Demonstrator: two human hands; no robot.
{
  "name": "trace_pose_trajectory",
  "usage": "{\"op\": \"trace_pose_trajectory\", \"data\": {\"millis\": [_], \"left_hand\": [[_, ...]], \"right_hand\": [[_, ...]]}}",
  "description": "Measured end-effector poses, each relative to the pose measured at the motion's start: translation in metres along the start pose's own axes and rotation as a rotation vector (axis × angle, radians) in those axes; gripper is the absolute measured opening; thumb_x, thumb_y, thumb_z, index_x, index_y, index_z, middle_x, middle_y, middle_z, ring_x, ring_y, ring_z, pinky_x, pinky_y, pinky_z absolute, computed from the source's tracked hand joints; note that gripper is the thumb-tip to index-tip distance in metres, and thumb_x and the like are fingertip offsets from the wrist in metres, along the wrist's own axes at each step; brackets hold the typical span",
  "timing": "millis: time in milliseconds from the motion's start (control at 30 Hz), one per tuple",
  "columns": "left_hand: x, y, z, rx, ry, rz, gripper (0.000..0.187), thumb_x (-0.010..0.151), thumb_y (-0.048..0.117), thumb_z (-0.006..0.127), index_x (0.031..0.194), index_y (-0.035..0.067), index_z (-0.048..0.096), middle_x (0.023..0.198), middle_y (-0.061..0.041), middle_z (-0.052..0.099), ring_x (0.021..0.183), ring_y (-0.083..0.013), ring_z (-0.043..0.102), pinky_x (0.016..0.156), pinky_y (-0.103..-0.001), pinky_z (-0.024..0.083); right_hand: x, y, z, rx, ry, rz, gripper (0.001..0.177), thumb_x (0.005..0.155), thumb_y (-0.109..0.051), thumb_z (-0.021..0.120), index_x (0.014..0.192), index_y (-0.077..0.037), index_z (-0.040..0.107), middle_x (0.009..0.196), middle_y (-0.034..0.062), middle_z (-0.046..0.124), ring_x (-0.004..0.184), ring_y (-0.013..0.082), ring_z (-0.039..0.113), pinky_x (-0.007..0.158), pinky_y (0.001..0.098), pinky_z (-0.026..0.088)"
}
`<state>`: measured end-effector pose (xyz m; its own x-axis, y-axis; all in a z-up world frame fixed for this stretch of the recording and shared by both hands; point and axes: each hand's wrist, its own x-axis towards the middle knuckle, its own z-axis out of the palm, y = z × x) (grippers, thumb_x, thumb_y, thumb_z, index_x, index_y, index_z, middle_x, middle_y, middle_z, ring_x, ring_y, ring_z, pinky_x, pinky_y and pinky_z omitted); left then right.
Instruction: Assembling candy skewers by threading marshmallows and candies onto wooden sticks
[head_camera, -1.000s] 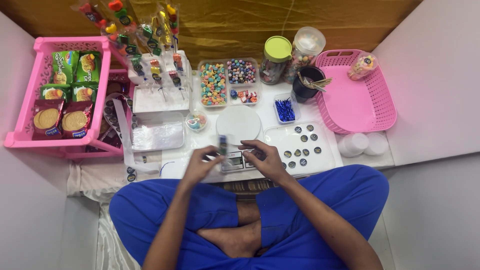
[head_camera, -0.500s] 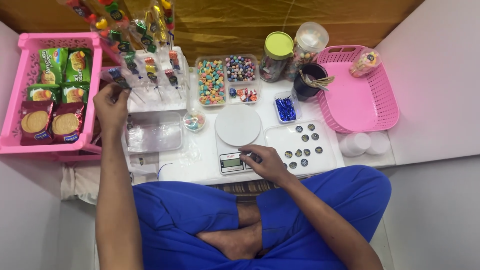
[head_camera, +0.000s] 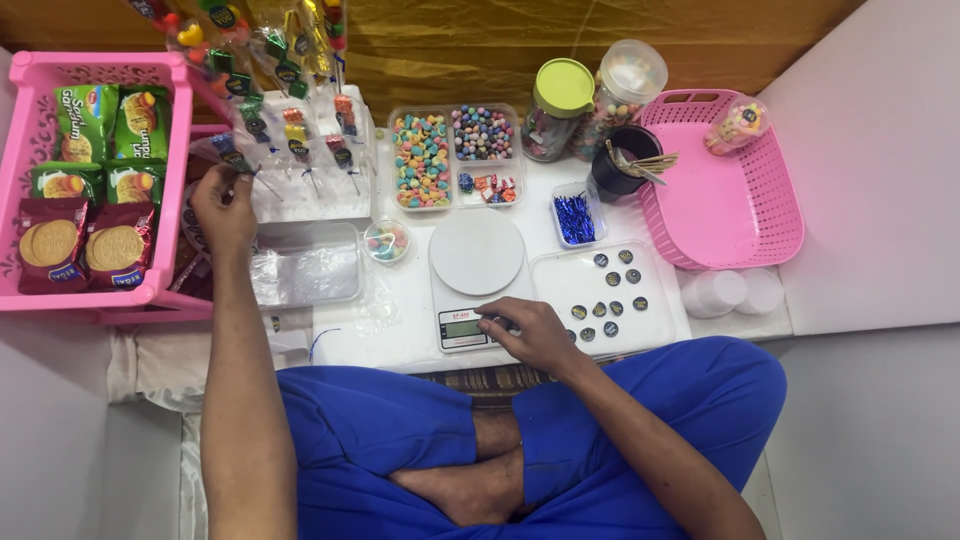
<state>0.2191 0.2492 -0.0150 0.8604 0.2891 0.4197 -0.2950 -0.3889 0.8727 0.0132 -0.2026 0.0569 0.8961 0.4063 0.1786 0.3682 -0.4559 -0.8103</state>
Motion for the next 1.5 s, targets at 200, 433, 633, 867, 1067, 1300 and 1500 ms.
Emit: {"op": "trace_pose_trajectory", "data": {"millis": [200, 433, 633, 867, 1067, 1300, 1500], "left_hand": [[-0.001, 0.006, -0.005, -0.020, 0.011, -0.017, 0.016, 0.101, 0.004, 0.068, 0.115, 0.012, 0.070, 0.104, -0.008, 0.073, 0.102, -0.0180, 0.067, 0.089, -0.037, 0.050], [-0.002, 0.022, -0.003, -0.002, 0.045, -0.089, 0.016, 0.103, 0.011, 0.065, 0.116, 0.018, 0.069, 0.106, -0.001, 0.072, 0.103, -0.0105, 0.063, 0.090, -0.032, 0.048], [0.000, -0.011, -0.005, -0.047, 0.025, -0.118, 0.018, 0.102, 0.009, 0.066, 0.118, 0.018, 0.070, 0.108, -0.002, 0.073, 0.105, -0.0108, 0.065, 0.093, -0.031, 0.050], [-0.001, -0.018, -0.005, -0.045, 0.013, -0.090, 0.015, 0.103, 0.007, 0.068, 0.117, 0.013, 0.072, 0.104, -0.007, 0.074, 0.102, -0.0124, 0.067, 0.091, -0.033, 0.053], [-0.006, 0.034, 0.000, -0.071, -0.004, -0.101, 0.018, 0.100, 0.008, 0.067, 0.118, 0.011, 0.068, 0.106, -0.006, 0.073, 0.099, -0.0119, 0.067, 0.090, -0.029, 0.052], [0.002, 0.002, 0.005, -0.081, -0.021, -0.091, 0.024, 0.095, 0.009, 0.076, 0.117, 0.008, 0.067, 0.107, -0.007, 0.072, 0.095, -0.0123, 0.065, 0.088, -0.029, 0.051], [0.008, 0.001, 0.008, -0.005, -0.025, -0.136, 0.021, 0.094, 0.008, 0.076, 0.115, 0.009, 0.072, 0.104, -0.007, 0.074, 0.093, -0.0133, 0.069, 0.083, -0.027, 0.051]], "right_hand": [[0.000, -0.001, 0.000, -0.007, -0.003, -0.023, 0.019, 0.098, -0.020, 0.068, 0.110, -0.007, 0.074, 0.084, 0.0136, 0.077, 0.068, 0.0278, 0.073, 0.061, 0.0370, 0.057], [0.002, -0.001, 0.000, -0.007, -0.006, -0.018, 0.018, 0.099, -0.021, 0.067, 0.108, -0.007, 0.075, 0.082, 0.0137, 0.076, 0.068, 0.0281, 0.073, 0.061, 0.0376, 0.057], [0.002, -0.001, -0.001, -0.016, -0.016, -0.022, 0.018, 0.099, -0.022, 0.067, 0.108, -0.008, 0.075, 0.081, 0.0127, 0.076, 0.067, 0.0271, 0.073, 0.061, 0.0377, 0.057], [0.003, -0.004, 0.000, -0.020, -0.029, -0.011, 0.019, 0.099, -0.021, 0.067, 0.108, -0.007, 0.075, 0.081, 0.0130, 0.076, 0.066, 0.0262, 0.073, 0.062, 0.0371, 0.057], [0.003, -0.001, 0.000, -0.020, -0.032, -0.005, 0.020, 0.100, -0.023, 0.066, 0.109, -0.007, 0.074, 0.080, 0.0125, 0.076, 0.066, 0.0261, 0.072, 0.062, 0.0378, 0.057], [0.002, 0.001, 0.001, -0.027, -0.030, 0.004, 0.019, 0.099, -0.023, 0.067, 0.108, -0.007, 0.074, 0.080, 0.0121, 0.076, 0.066, 0.0250, 0.073, 0.062, 0.0377, 0.057], [0.002, 0.000, 0.002, -0.025, -0.041, 0.004, 0.019, 0.099, -0.021, 0.067, 0.108, -0.006, 0.074, 0.081, 0.0127, 0.076, 0.066, 0.0257, 0.073, 0.062, 0.0375, 0.057]]}}
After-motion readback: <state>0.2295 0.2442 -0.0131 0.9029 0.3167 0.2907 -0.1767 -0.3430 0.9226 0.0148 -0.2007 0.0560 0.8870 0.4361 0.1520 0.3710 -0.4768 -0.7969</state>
